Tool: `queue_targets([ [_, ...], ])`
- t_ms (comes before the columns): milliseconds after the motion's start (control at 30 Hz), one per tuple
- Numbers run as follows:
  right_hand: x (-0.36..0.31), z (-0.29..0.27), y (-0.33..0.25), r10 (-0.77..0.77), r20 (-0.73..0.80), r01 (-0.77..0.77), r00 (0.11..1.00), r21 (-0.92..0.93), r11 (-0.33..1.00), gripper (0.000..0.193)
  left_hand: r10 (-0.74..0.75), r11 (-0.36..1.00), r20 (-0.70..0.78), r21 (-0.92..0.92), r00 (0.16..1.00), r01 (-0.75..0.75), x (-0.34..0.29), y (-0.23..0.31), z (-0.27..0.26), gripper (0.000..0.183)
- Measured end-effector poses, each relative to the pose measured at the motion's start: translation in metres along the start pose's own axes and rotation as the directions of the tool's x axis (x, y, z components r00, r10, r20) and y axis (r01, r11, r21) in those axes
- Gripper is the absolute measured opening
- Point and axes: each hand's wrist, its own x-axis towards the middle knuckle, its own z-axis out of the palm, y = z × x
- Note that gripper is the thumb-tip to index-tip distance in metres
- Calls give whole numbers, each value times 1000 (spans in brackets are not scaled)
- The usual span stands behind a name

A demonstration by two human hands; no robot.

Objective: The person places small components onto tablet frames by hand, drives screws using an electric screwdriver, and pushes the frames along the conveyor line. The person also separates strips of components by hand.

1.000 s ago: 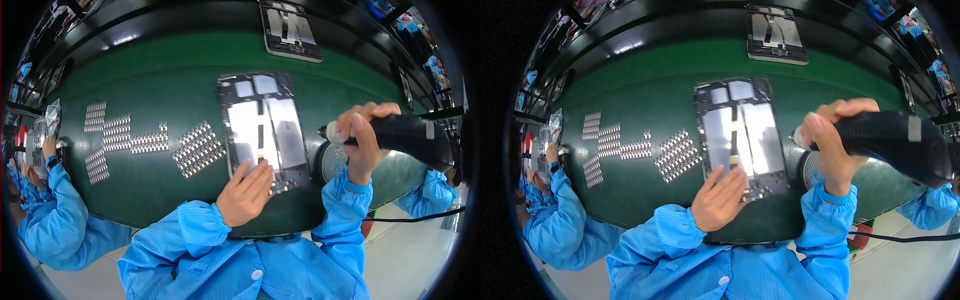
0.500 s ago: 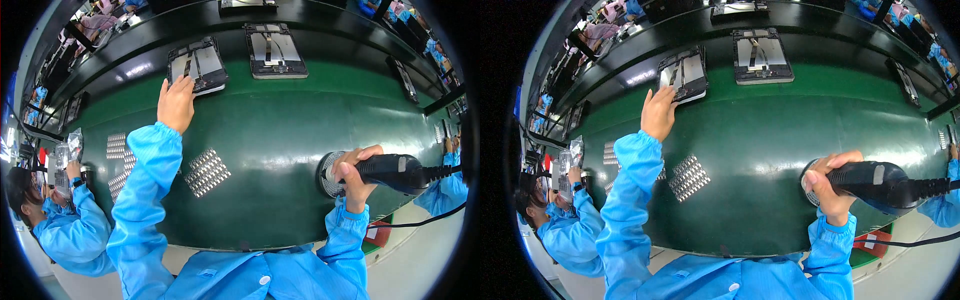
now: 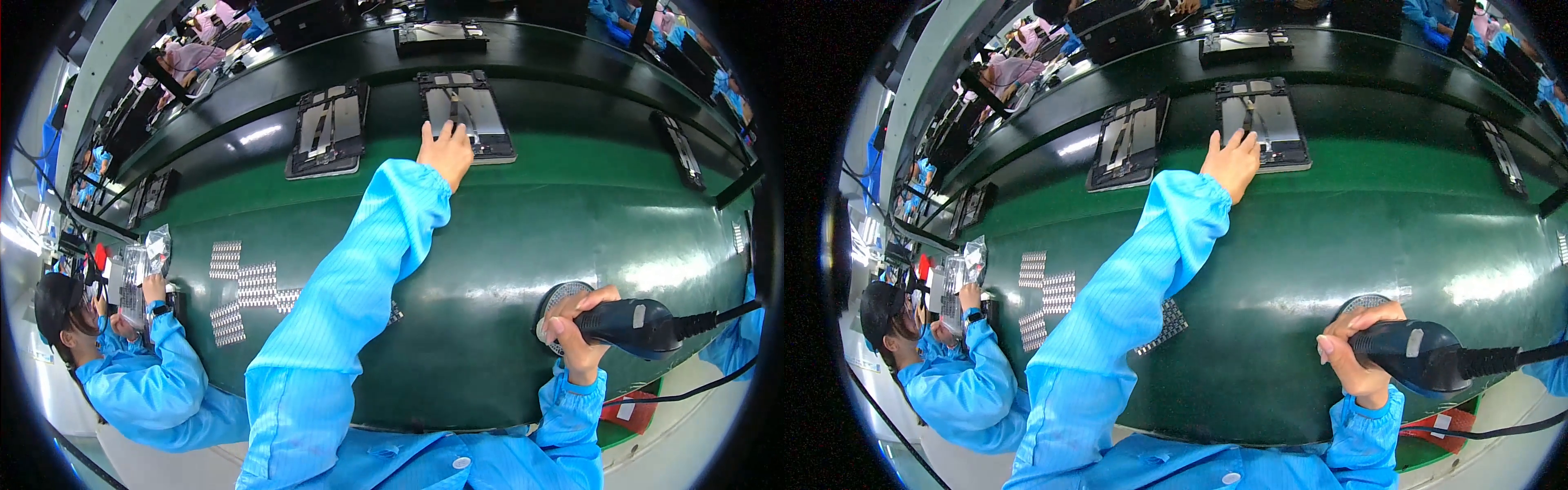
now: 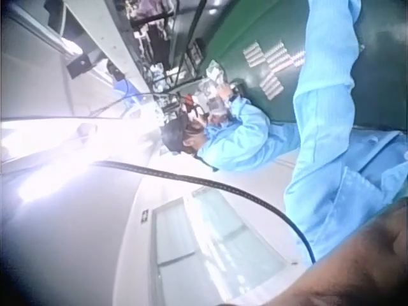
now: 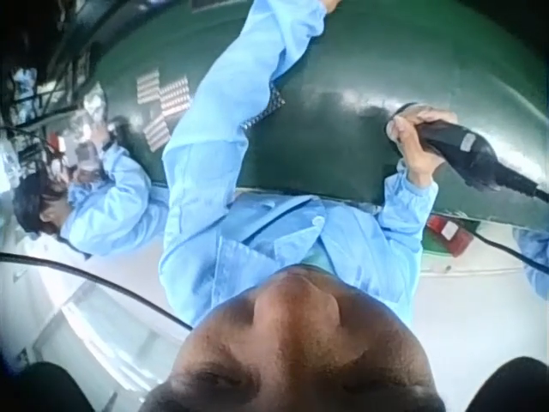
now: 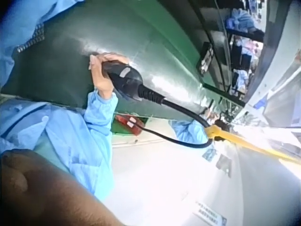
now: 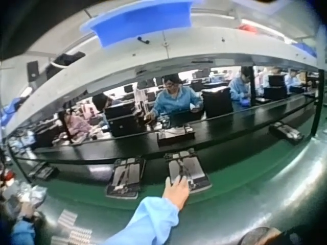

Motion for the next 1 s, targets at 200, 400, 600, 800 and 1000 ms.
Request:
queue_targets([
  [200,-3,-7,-3,35,-22,-35,999,-10,999,41,-203,977,-83,-83,976,197,18,-17,-10,41],
  [400,2,-30,-9,-66,-53,61,996,-99,993,44,-46,939,-457,-322,888,-118,-55,23,-54,43],
  [600,26,-60,-17,-177,-278,154,944,-102,983,38,182,857,-316,-414,931,-308,-184,89,-94,43],
  [800,36,-76,-2,-199,-279,165,940,-142,976,31,248,690,-267,-626,931,-363,-251,132,-73,48],
  [1000,36,-74,8,-154,-277,92,948,-225,970,28,255,624,-235,-701,938,-345,-230,130,-75,47],
])
